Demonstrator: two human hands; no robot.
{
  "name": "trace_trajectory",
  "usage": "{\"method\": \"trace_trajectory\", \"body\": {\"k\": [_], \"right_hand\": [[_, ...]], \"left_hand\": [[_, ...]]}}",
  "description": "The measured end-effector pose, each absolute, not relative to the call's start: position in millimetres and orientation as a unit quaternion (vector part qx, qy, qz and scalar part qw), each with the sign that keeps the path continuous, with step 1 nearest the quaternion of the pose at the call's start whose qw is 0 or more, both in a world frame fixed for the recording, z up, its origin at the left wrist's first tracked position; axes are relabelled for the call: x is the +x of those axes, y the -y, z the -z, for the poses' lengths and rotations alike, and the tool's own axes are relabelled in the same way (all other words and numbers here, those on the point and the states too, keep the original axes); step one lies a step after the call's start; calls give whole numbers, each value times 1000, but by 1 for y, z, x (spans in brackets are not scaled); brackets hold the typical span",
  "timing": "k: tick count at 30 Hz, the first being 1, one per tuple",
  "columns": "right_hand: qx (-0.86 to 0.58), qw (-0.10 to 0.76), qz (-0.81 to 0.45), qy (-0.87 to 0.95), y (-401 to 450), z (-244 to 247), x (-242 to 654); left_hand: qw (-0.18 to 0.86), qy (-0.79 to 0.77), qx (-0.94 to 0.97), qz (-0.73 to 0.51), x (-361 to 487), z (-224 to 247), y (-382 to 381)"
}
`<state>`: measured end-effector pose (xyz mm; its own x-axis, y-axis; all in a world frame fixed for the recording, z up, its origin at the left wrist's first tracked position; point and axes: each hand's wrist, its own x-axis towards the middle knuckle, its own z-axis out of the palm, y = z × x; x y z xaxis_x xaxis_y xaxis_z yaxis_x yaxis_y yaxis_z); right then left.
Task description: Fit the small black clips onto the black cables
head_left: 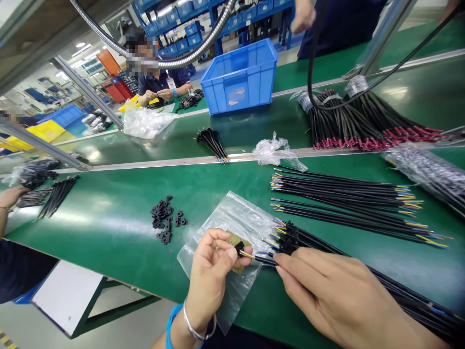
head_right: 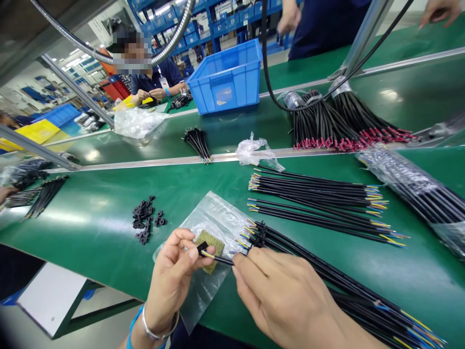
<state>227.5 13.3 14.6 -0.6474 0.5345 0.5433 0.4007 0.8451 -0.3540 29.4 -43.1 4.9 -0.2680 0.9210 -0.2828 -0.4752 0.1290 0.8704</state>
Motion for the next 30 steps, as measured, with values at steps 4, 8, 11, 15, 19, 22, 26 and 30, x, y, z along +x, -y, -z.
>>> {"method": "trace_trajectory", "body": {"k": [4, 8, 11, 15, 19, 22, 26, 30], "right_hand": [[-249, 343, -85, 902, -12, -18, 226], [-255, 340, -71, 902, -13, -19, 226], [-262, 336, -59, 903, -13, -18, 227], [-261, 331, -57, 905, -10, -15, 229], [-239, 336, -43, 910, -5, -13, 229], [-239, 334, -44, 911, -2, -13, 229], [-226, 339, -43, 912, -3, -13, 230], [-203, 327, -8, 923, -5, -15, 230]], "left_hand": [[570, -506, 208, -613, 31, -8, 42], [564, -509, 216, -613, 30, -5, 42], [537, -516, 256, -617, 31, -3, 46], [425, -552, 369, -615, 31, 4, 56], [367, -557, 477, -573, 31, 13, 66], [408, -528, 433, -605, 34, 14, 66], [551, -480, 292, -617, 35, 10, 57], [642, -440, 264, -570, 35, 10, 50]]}}
